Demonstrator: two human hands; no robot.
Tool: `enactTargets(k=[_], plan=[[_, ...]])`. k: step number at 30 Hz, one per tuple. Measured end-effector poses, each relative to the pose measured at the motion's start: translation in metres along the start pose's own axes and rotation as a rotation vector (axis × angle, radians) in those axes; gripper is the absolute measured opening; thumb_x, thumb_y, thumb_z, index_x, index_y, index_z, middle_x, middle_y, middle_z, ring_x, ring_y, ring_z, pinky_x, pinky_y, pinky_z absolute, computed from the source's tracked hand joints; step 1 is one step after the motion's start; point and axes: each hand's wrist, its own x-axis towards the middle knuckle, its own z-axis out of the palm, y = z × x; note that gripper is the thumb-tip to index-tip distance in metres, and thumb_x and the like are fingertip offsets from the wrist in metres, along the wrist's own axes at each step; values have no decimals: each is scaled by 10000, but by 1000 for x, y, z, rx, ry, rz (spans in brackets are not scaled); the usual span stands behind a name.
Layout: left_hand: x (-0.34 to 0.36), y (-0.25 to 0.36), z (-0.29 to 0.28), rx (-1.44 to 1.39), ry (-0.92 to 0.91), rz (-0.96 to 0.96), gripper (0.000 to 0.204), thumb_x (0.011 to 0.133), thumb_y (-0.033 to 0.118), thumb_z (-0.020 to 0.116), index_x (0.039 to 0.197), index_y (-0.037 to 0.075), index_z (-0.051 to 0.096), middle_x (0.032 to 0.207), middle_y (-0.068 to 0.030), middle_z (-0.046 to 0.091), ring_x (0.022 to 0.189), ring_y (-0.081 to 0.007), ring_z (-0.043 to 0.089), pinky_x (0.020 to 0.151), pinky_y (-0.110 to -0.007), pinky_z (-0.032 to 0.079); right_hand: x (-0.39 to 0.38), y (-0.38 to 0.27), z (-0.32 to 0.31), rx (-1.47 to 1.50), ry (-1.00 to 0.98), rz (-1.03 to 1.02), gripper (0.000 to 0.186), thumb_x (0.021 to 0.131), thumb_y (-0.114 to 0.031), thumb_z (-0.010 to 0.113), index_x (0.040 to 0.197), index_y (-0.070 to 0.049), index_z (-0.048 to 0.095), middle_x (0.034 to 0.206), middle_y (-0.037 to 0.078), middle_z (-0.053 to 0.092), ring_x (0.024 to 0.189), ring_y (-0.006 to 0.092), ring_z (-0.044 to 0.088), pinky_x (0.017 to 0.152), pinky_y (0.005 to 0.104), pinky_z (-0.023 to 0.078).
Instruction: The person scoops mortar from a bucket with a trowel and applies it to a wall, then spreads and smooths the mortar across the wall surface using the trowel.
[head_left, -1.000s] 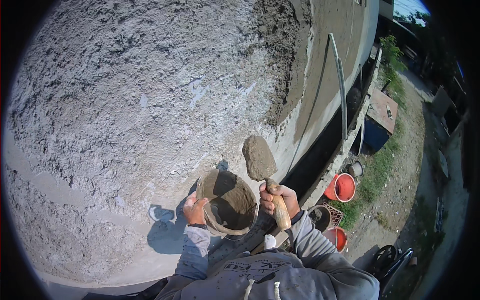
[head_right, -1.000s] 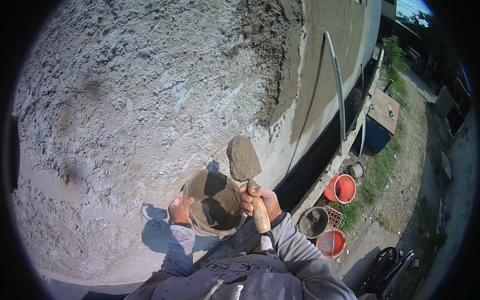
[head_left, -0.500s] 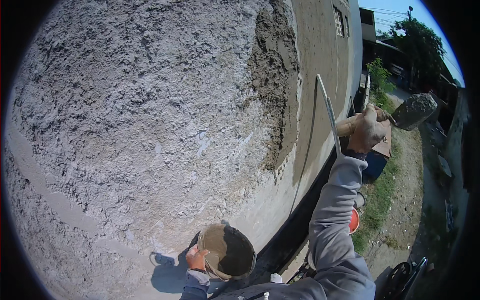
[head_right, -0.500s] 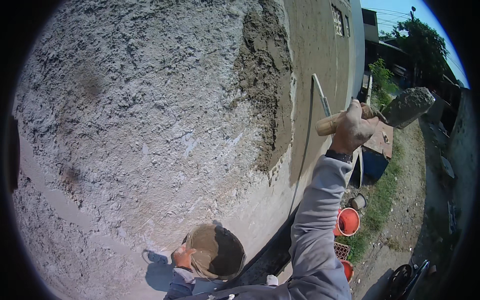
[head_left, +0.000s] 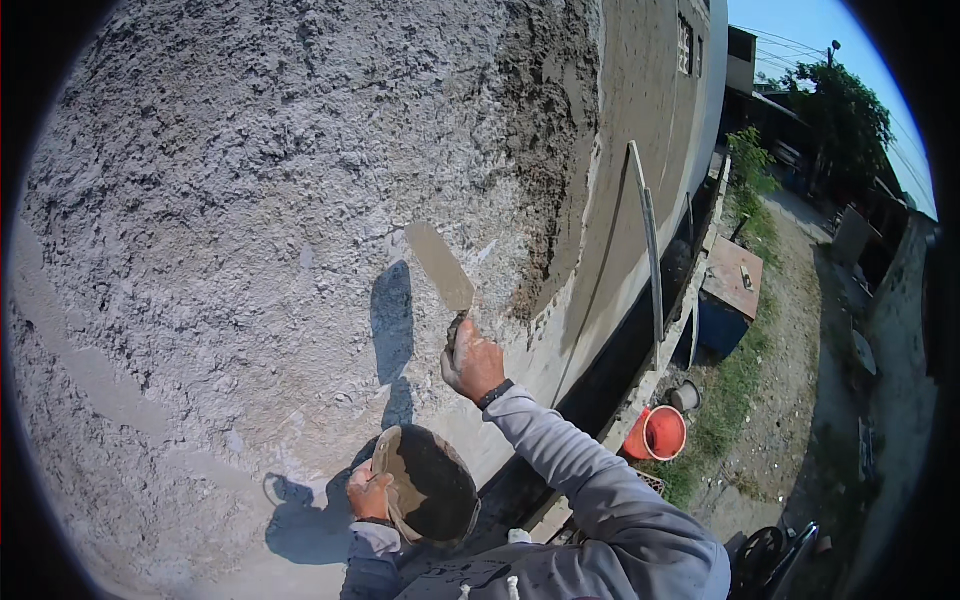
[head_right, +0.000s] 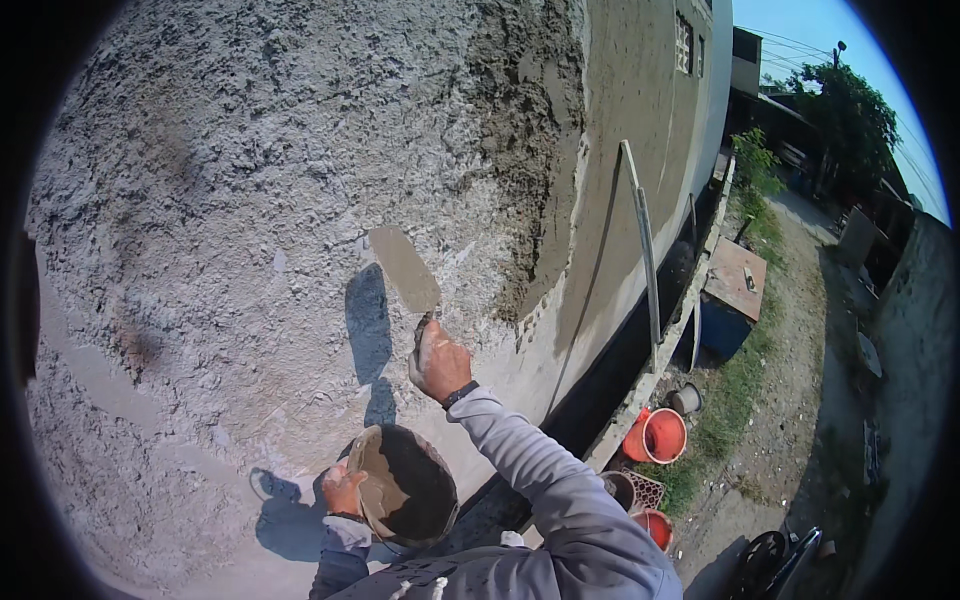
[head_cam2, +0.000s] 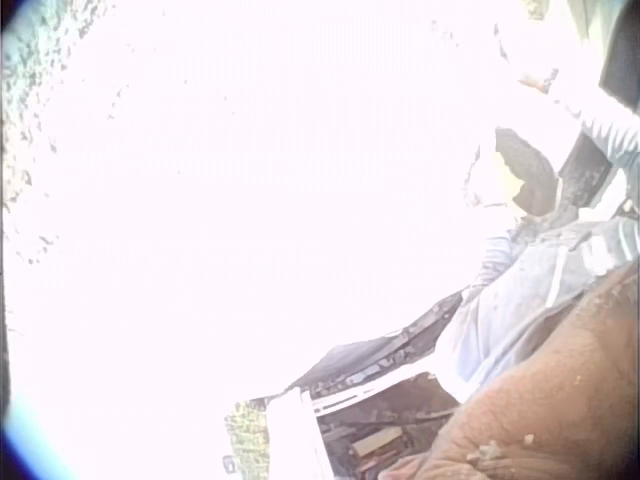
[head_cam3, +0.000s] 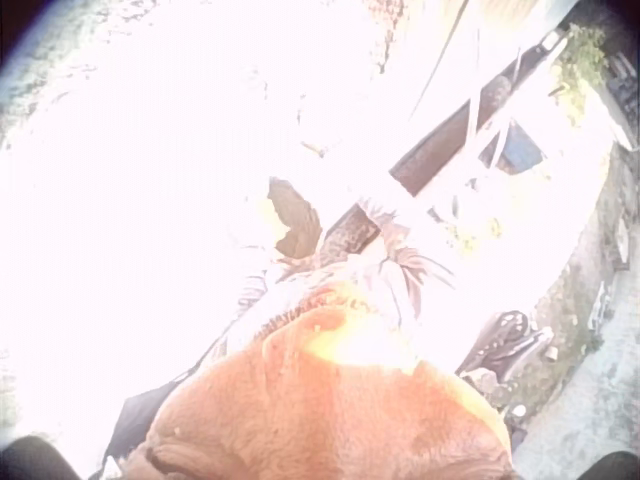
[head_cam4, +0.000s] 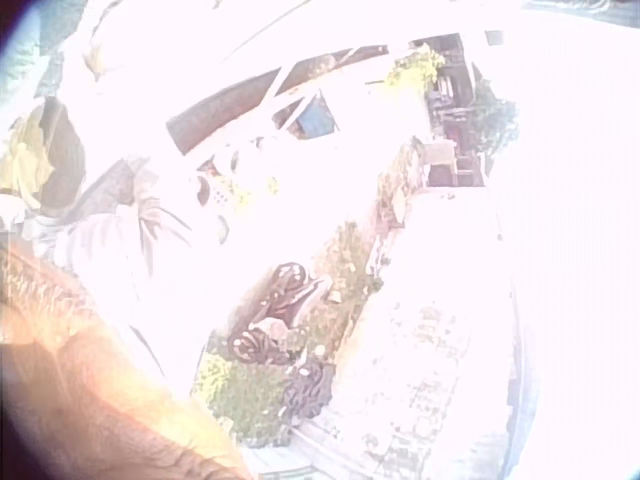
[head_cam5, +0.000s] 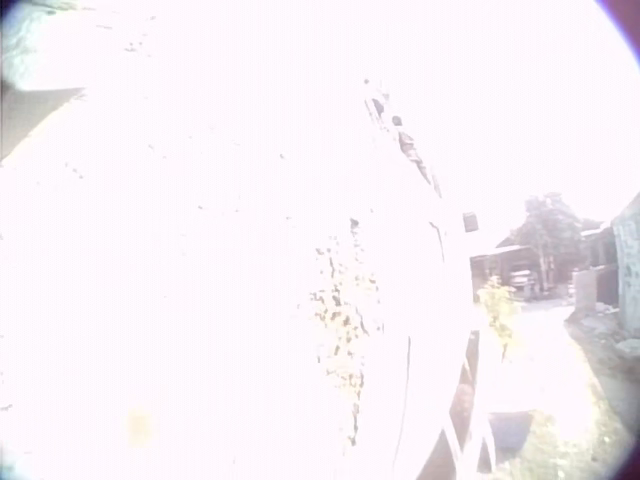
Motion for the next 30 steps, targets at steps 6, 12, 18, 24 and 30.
enactTargets(k=[6,12,18,24,30], plan=[[8,6,-17,6,-105,105,397,626,131,611,999,-1,635,793,-140,630,694,-222,586,654,-331,450,-113,1,-54,113,-247,97,342,735,-190,592,955,11,423,743,216,590,654,397,587,569,446,465],[26,64,-1,-160,-382,75,393,687,99,598,1061,-24,603,887,-87,653,788,-157,597,748,-278,453,-143,32,-109,-146,-866,17,319,673,-190,612,908,2,513,710,201,592,696,372,598,601,448,472],[41,71,5,-188,-556,287,374,690,119,613,1039,-16,605,930,-125,629,846,-230,592,778,-308,445,-130,17,-42,-382,-1011,-68,203,693,-184,574,797,-14,616,776,176,644,788,311,639,674,402,510],[27,97,7,0,-488,565,189,664,117,640,769,-34,594,927,-140,633,756,-277,583,687,-347,450,-197,39,20,-311,-1106,328,244,711,-261,569,755,-40,663,787,147,652,756,279,639,646,402,496],[16,117,-5,-88,-596,666,203,657,47,662,620,-18,473,1009,-181,626,791,-205,595,653,-302,448,-172,-24,-50,511,-1571,982,198,701,-230,626,755,-40,605,624,76,574,459,212,553,442,340,477]])
